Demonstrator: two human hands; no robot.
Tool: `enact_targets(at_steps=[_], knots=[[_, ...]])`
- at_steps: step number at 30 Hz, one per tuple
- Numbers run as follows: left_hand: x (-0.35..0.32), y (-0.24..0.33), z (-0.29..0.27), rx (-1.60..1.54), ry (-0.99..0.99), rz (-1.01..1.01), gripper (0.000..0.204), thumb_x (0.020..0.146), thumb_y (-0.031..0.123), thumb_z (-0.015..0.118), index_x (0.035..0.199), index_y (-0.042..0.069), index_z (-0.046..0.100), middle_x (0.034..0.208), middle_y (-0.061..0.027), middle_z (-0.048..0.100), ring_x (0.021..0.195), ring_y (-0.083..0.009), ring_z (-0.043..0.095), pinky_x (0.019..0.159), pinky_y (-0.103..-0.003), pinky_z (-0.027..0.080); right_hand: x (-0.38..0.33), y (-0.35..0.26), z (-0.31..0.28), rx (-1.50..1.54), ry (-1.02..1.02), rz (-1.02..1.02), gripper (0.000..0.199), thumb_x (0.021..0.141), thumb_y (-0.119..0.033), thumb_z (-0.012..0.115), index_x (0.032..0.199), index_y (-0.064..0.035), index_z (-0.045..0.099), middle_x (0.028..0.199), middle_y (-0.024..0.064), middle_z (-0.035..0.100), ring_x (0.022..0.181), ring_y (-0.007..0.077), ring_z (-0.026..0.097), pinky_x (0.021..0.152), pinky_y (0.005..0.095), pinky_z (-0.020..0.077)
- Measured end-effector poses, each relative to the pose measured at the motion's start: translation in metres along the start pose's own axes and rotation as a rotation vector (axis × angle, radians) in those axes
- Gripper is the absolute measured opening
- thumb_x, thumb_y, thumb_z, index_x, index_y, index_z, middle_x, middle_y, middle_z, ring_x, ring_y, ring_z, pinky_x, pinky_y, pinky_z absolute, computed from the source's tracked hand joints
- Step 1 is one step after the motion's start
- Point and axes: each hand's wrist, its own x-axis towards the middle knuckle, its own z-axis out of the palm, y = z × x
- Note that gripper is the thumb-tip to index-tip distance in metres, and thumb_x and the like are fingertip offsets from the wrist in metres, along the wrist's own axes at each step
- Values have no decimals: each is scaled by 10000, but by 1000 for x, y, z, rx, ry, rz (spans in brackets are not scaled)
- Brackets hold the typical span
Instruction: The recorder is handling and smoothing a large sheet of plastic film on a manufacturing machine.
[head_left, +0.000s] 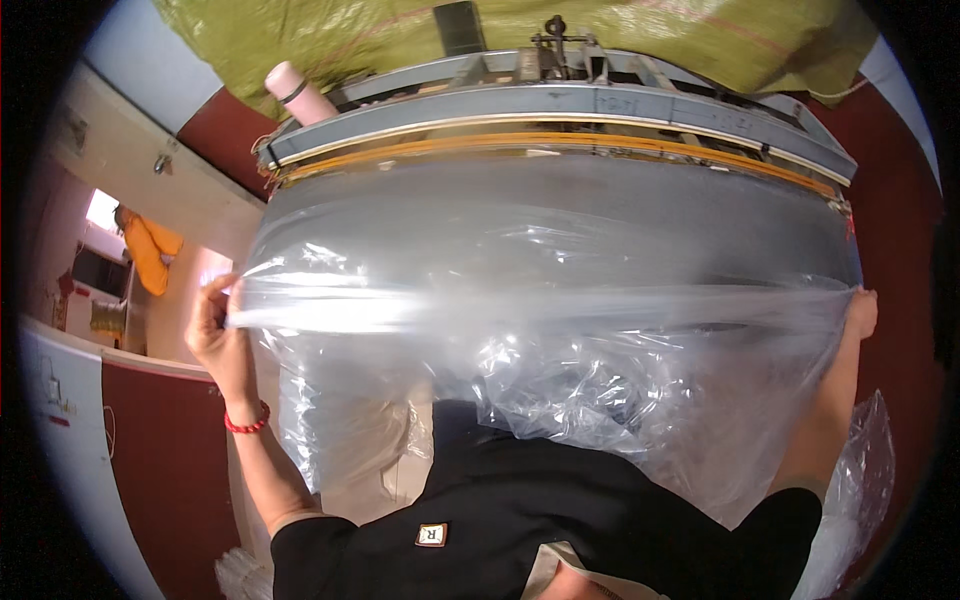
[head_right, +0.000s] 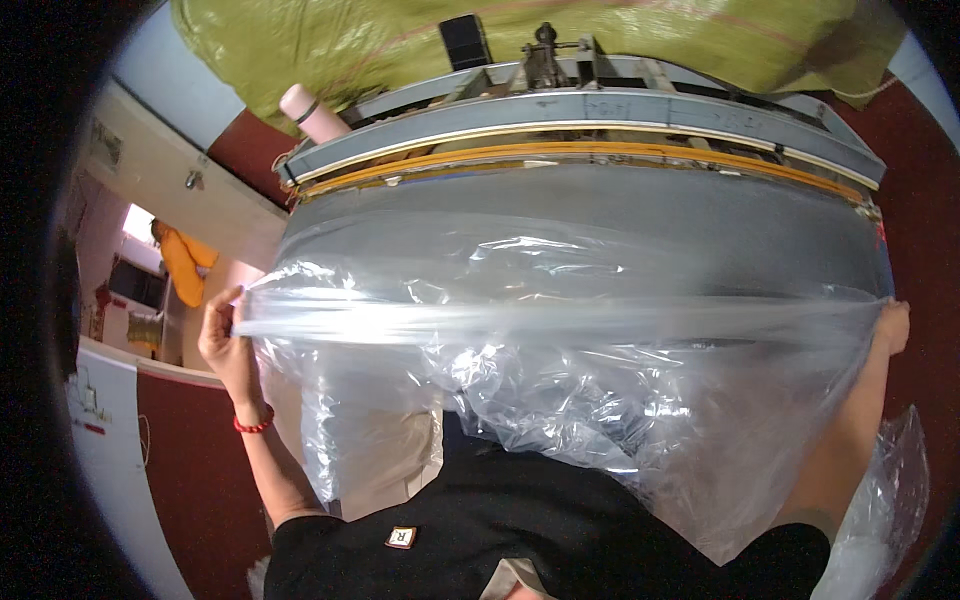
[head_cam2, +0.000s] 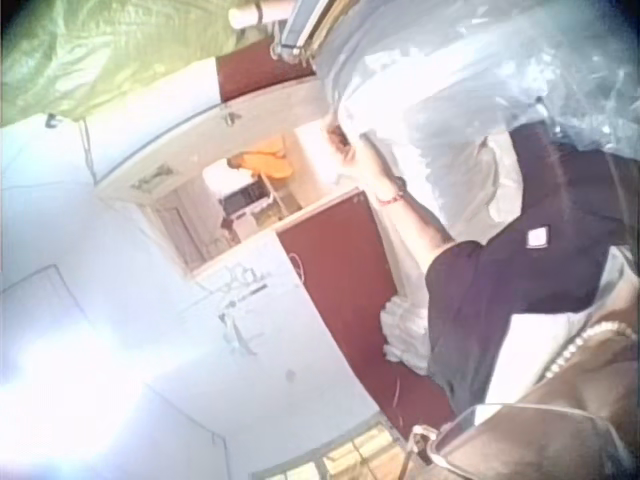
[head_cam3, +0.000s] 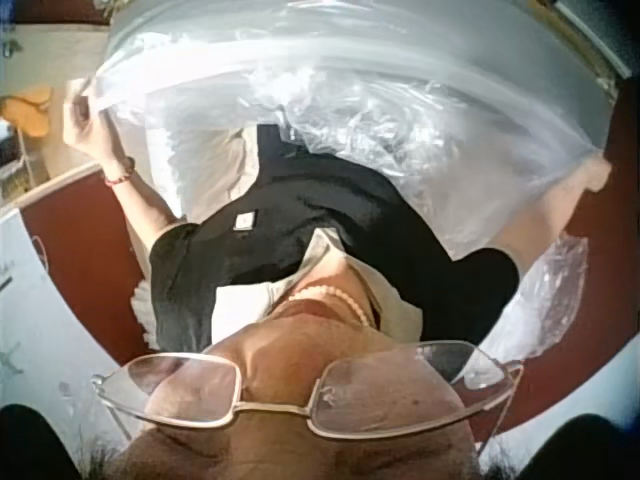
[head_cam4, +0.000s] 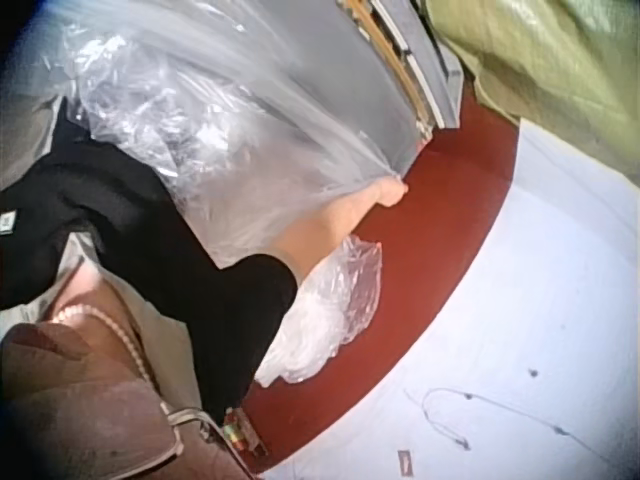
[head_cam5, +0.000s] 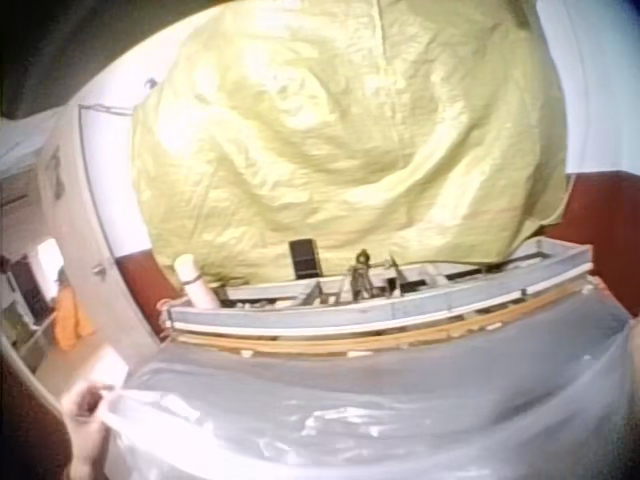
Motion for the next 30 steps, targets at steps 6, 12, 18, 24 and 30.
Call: enact_targets(at_steps=[6, 12, 18, 24, 30], knots=[[11, -63, -48, -106, 278, -241, 125, 827, 119, 576, 896, 16, 562, 683, 26, 526, 593, -47, 444, 537, -173, 372, -3, -7, 4, -27, 1, 29, 371, 862, -378, 394, 1104, -119, 501, 1071, 125, 566, 988, 337, 529, 783, 453, 425], [-146, -70, 66, -1349, -212, -906, 477, 814, 440, 532, 1128, 85, 478, 909, 13, 535, 829, -108, 498, 738, -246, 393, -2, -3, -1, -33, 11, 29, 359, 867, -366, 386, 1097, -114, 501, 1069, 126, 566, 986, 330, 531, 772, 448, 427], [-137, -131, 78, -1038, 305, -1149, 176, 875, 120, 405, 1025, 48, 463, 930, -56, 504, 864, -163, 498, 784, -304, 430, 1, 2, 4, -24, 5, 0, 345, 869, -347, 392, 1085, -104, 508, 1057, 125, 571, 976, 330, 536, 761, 446, 427], [8, -221, -77, -96, 478, -240, 241, 890, 196, 431, 997, 6, 535, 1002, -113, 553, 855, -205, 553, 695, -321, 464, 3, 2, 11, -30, 47, -15, 352, 865, -367, 396, 1080, -114, 512, 1049, 123, 574, 976, 328, 537, 763, 448, 426], [128, -188, -93, 1060, 137, -4, 172, 807, 225, 526, 900, 96, 589, 733, -152, 596, 694, -327, 582, 585, -409, 452, 7, 4, 12, -16, 39, -8, 361, 864, -386, 394, 1074, -116, 510, 1050, 112, 576, 963, 329, 543, 751, 447, 429]])
